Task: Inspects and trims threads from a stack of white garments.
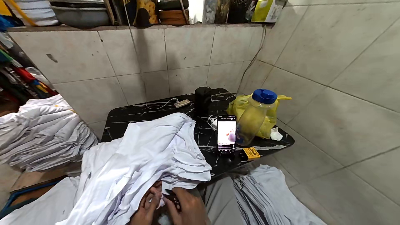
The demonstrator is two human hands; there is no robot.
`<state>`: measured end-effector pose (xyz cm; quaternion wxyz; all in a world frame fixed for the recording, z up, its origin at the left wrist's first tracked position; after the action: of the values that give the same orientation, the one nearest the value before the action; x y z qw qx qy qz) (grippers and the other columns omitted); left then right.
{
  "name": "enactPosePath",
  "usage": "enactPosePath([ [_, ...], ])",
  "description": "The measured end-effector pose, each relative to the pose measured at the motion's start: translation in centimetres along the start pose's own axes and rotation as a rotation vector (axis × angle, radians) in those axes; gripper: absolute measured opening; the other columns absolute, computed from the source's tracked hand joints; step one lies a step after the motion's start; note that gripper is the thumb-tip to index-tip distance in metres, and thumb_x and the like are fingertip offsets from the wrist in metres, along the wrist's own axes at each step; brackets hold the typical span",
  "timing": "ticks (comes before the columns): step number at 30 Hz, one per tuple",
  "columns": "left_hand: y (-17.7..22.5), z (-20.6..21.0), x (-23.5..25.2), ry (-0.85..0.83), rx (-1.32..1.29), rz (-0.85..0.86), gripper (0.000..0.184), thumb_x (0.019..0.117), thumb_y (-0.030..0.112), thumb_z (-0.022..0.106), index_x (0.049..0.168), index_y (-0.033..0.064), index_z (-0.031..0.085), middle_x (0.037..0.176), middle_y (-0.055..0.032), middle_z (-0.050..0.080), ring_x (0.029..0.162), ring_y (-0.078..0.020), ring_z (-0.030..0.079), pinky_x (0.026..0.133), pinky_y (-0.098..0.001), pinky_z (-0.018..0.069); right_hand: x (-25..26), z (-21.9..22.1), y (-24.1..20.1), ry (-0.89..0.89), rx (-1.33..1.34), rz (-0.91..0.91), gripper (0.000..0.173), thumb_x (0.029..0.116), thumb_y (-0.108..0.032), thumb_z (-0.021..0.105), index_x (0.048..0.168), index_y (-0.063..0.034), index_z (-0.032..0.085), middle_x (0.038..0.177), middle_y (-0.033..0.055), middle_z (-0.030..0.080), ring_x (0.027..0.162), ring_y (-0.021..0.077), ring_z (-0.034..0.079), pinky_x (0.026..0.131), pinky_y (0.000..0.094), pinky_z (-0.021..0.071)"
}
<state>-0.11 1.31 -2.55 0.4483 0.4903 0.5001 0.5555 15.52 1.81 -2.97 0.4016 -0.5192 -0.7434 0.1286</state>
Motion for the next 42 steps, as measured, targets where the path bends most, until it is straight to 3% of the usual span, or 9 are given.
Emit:
enactPosePath([
  [6,0.4,-0.1,0.3,0.012,-0.149,-0.138,0.029,0.1098,0.018,0.032,0.12,0.0068,0.057,0.121,0.0039,0.072,0.089,-0.0019,0.071,0.07,-0.0204,0.0589,0.6,1.3,-0.9,0.058,0.072,0.077,0.03,0.076,-0.004,0.077,0.106,-0.001,0.074,0.093,0.0136,0.072,0.068,0.0229,0.071,0.055,0.0397,0.0597],
  [10,-0.3,-0.4,0.6,-0.02,-0.215,-0.104,0.032,0.1104,0.018,0.026,0.117,0.0115,0.057,0.12,0.0057,0.073,0.085,-0.0007,0.07,0.067,-0.0184,0.0572,1.4,1.3,-1.8,-0.053,0.033,0.168,0.033,0.0858,-0.025,0.078,0.105,0.0011,0.072,0.099,0.0164,0.072,0.071,0.0274,0.072,0.058,0.0448,0.0596],
  [12,-0.4,-0.6,0.6,-0.055,-0.213,-0.066,0.033,0.1118,0.021,0.027,0.121,0.0096,0.057,0.122,0.0044,0.074,0.095,-0.0034,0.073,0.075,-0.0209,0.0599,1.8,1.1,-2.3,-0.121,0.0,0.223,0.046,0.0892,-0.04,0.076,0.107,0.002,0.071,0.1,0.0178,0.071,0.072,0.0295,0.072,0.059,0.0469,0.0589],
  [15,0.4,-0.5,0.7,-0.103,-0.192,-0.117,0.036,0.1112,0.023,0.023,0.125,0.0081,0.053,0.123,0.0039,0.073,0.094,-0.0055,0.073,0.078,-0.0251,0.0603,2.2,0.3,-2.8,-0.22,0.035,0.285,0.035,0.0884,-0.02,0.075,0.114,0.0037,0.069,0.109,0.021,0.07,0.083,0.0346,0.073,0.069,0.0513,0.0595],
  [18,-0.1,-1.7,0.6,-0.282,-0.136,-0.04,0.027,0.1079,0.014,0.043,0.124,-0.0032,0.057,0.14,-0.0054,0.063,0.123,-0.0141,0.065,0.105,-0.0365,0.0542,2.0,0.6,-1.3,-0.121,0.241,0.271,0.02,0.0901,-0.009,0.068,0.105,0.0042,0.073,0.099,0.0182,0.073,0.085,0.0301,0.073,0.077,0.0486,0.0601],
  [22,-1.3,-3.8,0.7,-0.574,0.057,0.157,0.022,0.0997,0.008,0.062,0.1,0.017,0.082,0.16,-0.009,0.044,0.151,-0.0232,0.037,0.123,-0.0441,0.0368,1.6,1.1,0.6,-0.047,0.657,0.347,0.018,0.0988,-0.013,0.062,0.1,0.0036,0.07,0.084,0.0086,0.067,0.075,0.0105,0.064,0.073,0.0284,0.0551],
  [26,-0.2,-2.5,0.5,-0.363,0.091,0.04,0.012,0.0986,0.006,0.063,0.109,0.0021,0.069,0.14,-0.0083,0.062,0.131,-0.0148,0.058,0.107,-0.0338,0.0523,1.3,1.4,1.6,-0.022,0.977,0.511,0.011,0.0945,-0.007,0.066,0.102,0.0017,0.067,0.073,-0.0042,0.062,0.06,-0.0013,0.054,0.058,0.018,0.0479],
  [30,0.2,-0.3,0.4,-0.146,0.158,-0.027,0.047,0.0846,0.006,0.08,0.126,-0.0018,0.061,0.124,-0.0076,0.068,0.112,-0.0161,0.069,0.089,-0.0341,0.0631,1.3,1.2,2.5,-0.119,1.039,0.513,0.005,0.0959,-0.008,0.065,0.098,-0.003,0.066,0.066,-0.0086,0.057,0.051,-0.0025,0.047,0.049,0.0168,0.042],
  [42,-2.0,1.8,0.0,0.153,0.28,0.394,0.008,0.085,0.003,0.078,0.092,-0.0007,0.078,0.091,-0.0031,0.074,0.085,-0.0017,0.07,0.079,-0.0174,0.0597,1.2,1.7,2.2,-0.101,0.8,0.358,0.022,0.1011,-0.018,0.062,0.09,-0.0001,0.07,0.074,-0.001,0.062,0.066,-0.0001,0.056,0.065,0.0191,0.0493],
])
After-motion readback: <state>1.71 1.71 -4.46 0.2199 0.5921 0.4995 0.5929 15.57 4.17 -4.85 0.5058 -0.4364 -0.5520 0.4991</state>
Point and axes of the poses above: each hand's wrist, its own x-axis towards the middle knuckle, its own z-axis out of the palm, y = z × x, the point moved 1 cm from there along x, towards the middle knuckle
